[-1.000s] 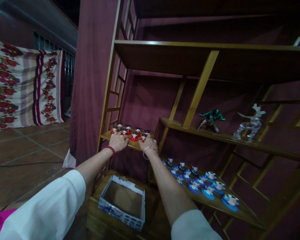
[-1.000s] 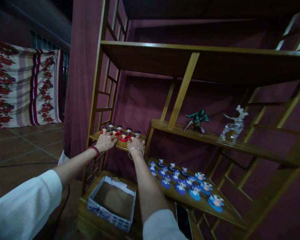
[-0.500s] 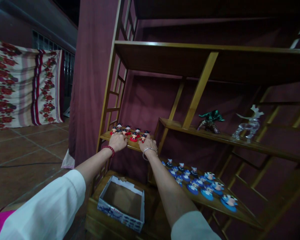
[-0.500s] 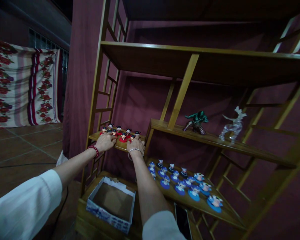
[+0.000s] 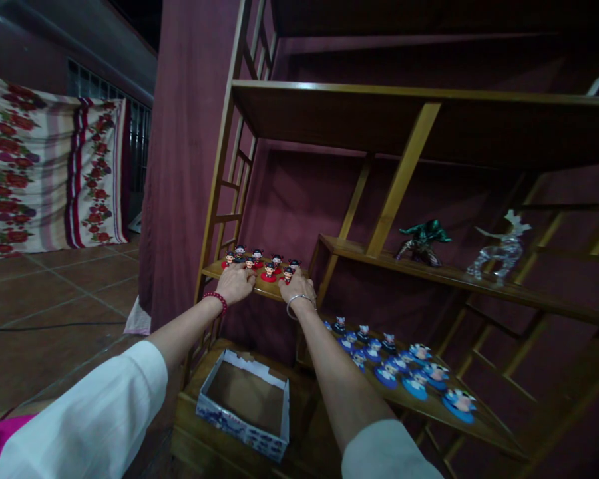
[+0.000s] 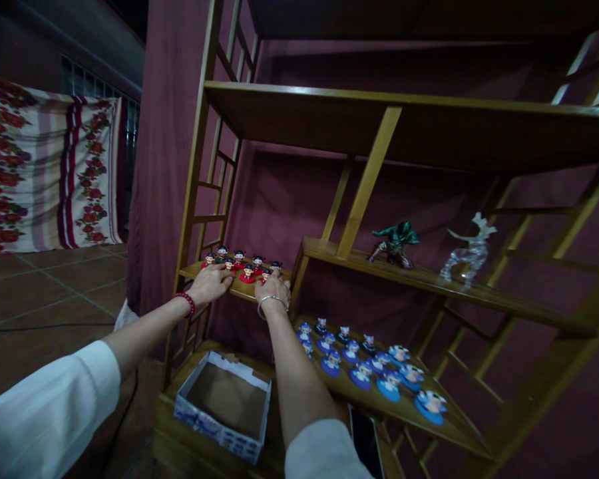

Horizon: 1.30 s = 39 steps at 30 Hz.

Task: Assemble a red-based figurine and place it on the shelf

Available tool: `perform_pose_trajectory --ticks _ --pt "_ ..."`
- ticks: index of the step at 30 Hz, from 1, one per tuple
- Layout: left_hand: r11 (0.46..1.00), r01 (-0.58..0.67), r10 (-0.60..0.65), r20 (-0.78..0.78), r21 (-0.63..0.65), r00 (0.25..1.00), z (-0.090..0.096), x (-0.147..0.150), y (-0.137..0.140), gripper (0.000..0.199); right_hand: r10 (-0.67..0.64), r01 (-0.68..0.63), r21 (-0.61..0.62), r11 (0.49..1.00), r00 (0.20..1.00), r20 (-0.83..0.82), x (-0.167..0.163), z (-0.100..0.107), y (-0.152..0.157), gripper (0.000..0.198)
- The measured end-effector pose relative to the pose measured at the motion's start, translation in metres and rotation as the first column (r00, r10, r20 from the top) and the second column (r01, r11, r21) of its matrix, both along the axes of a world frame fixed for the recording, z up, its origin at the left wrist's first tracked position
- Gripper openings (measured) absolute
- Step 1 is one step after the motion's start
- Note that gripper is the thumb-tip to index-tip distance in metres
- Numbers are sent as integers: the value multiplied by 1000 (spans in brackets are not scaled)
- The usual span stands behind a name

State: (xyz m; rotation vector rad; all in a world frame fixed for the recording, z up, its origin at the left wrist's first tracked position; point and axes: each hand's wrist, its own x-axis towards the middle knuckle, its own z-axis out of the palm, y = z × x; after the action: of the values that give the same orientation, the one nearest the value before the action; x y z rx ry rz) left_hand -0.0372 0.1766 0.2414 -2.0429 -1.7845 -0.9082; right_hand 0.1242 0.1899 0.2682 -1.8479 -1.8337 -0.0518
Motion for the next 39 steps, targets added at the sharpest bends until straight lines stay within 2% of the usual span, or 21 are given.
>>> perform_pose_trajectory --ticks 5,9,18,22,32,35,39 --pt "994 39 -45 66 97 997 -9 -5 -10 32 -1 1 -16 1000 1000 9 0 1 -1 52" --pt "982 35 -45 49 184 998 -17 -13 -18 33 -4 4 -20 1000 1000 17 -1 2 -2 54" --pt "987 27 -12 -95 161 995 -17 -15 -28 40 -6 6 -15 1000 1000 14 -1 2 -3 54" --pt "986 12 4 -98 165 995 -20 -14 -28 41 -7 7 -14 1000 1000 6 -1 1 -2 55" --pt "962 25 -4 -77 272 997 -38 -13 -26 41 13 -13 51 999 1000 4 0 -4 0 50" --pt "960 29 -5 -87 279 996 -39 -14 -27 42 13 -16 90 996 1000 23 0 -7 0 48" --pt "958 40 -17 -85 283 996 -39 -16 -27 41 5 -13 163 987 999 46 0 -11 -3 56"
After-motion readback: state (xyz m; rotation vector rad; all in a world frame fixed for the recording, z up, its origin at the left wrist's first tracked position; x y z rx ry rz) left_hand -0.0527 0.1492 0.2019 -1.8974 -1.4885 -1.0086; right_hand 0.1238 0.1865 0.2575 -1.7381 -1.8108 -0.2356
